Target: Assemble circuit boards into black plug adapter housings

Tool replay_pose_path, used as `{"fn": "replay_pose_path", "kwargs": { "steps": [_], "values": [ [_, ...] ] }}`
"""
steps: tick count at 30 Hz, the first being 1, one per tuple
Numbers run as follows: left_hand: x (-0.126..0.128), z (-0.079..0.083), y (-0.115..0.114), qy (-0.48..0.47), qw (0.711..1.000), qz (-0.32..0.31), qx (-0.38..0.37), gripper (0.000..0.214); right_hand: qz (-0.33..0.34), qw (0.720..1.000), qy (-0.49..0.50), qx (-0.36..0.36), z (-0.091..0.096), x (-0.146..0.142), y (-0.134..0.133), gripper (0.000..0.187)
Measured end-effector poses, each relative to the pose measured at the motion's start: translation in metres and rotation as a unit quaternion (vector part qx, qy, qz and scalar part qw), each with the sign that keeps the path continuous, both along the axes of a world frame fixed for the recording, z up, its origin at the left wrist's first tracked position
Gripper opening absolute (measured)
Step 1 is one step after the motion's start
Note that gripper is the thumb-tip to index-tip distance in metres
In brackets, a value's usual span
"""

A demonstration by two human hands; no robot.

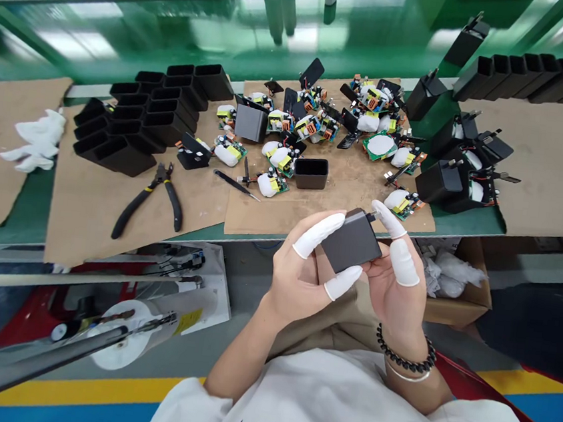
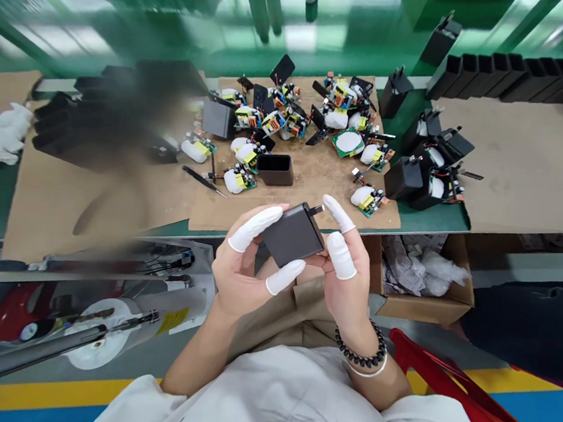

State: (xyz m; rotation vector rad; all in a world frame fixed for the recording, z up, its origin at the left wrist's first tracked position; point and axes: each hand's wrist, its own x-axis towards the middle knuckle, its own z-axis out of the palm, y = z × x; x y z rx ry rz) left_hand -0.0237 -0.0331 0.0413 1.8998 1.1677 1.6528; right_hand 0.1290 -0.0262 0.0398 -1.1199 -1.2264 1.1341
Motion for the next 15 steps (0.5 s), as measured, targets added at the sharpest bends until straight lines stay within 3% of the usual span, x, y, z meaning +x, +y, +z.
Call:
{"fn": "replay_pose_path", "kwargs": {
  "steps": [4,8,12,15],
  "values": [
    [-0.002,-0.008,-0.001,0.053,0.999,0.005,-0.001,0.071,0.017,0.999,-0.050,0.014,0.016,0.000,0.000,0.054],
    [-0.003,-0.018,-0.006,-0.046,0.992,-0.088,-0.082,0.063,0.077,0.995,-0.064,0.012,0.039,0.002,0.011,0.030],
    [-0.004,-0.025,-0.010,-0.138,0.956,-0.153,-0.208,0.063,0.122,0.988,-0.006,-0.096,0.051,0.004,0.027,0.039],
    [-0.005,-0.027,-0.010,-0.185,0.935,-0.174,-0.248,0.066,0.162,0.975,0.028,-0.149,0.053,0.007,0.032,0.039]
  ]
}}
